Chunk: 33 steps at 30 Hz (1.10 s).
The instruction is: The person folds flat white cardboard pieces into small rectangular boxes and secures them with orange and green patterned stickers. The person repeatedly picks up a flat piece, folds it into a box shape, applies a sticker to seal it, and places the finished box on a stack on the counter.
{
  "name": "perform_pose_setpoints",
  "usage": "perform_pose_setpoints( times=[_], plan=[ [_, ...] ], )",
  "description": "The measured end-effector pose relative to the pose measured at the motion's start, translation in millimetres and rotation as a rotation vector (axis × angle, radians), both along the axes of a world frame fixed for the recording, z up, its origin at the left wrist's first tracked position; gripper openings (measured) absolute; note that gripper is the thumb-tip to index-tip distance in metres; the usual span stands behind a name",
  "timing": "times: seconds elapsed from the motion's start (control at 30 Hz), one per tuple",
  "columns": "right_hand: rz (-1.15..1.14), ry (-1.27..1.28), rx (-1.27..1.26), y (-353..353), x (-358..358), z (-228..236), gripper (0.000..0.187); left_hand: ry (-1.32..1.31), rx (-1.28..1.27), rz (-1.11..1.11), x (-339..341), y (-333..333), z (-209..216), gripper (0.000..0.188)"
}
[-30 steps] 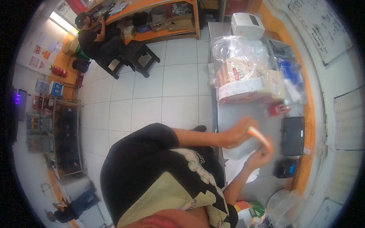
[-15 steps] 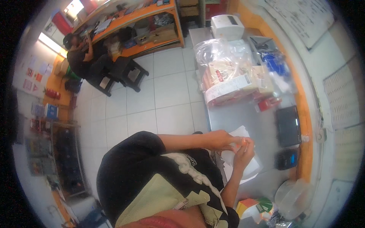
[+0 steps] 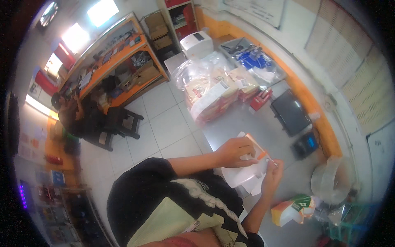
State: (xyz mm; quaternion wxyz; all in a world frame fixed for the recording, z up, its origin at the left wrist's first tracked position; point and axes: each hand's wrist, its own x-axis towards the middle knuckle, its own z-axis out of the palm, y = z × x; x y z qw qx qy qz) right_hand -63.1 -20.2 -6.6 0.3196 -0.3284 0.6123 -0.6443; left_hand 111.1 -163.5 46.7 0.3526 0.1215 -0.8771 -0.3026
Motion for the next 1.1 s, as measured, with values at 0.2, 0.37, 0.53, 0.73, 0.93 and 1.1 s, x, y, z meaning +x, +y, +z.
perform_pose_setpoints(
  times=[0.2,0.37,0.53,0.73,0.93,1.1],
  plan=[
    [-0.163,-0.003,-0.068,48,-3,-2,0.016,0.095,0.88,-0.209,-38,36,-10,0.015],
    [-0.521,0.064,-0.165,61,7,10,0.012,0.006,0.699,-0.045,-83,92,-22,0.014],
    [-0.494,-0.1,-0.318,94,-12,35,0.007,0.058,0.956,0.021,-113,145,-3,0.008],
    [-0.552,-0.152,-0.395,138,-26,47,0.008,0.148,1.002,-0.101,-138,191,5,0.008],
    [-0.545,0.37,-0.163,155,-35,38,0.011,0.164,0.946,-0.14,-139,224,-14,0.023],
    [-0.711,-0.035,-0.506,140,-39,22,0.017,0.066,1.175,-0.296,-153,226,-18,0.048]
  ],
)
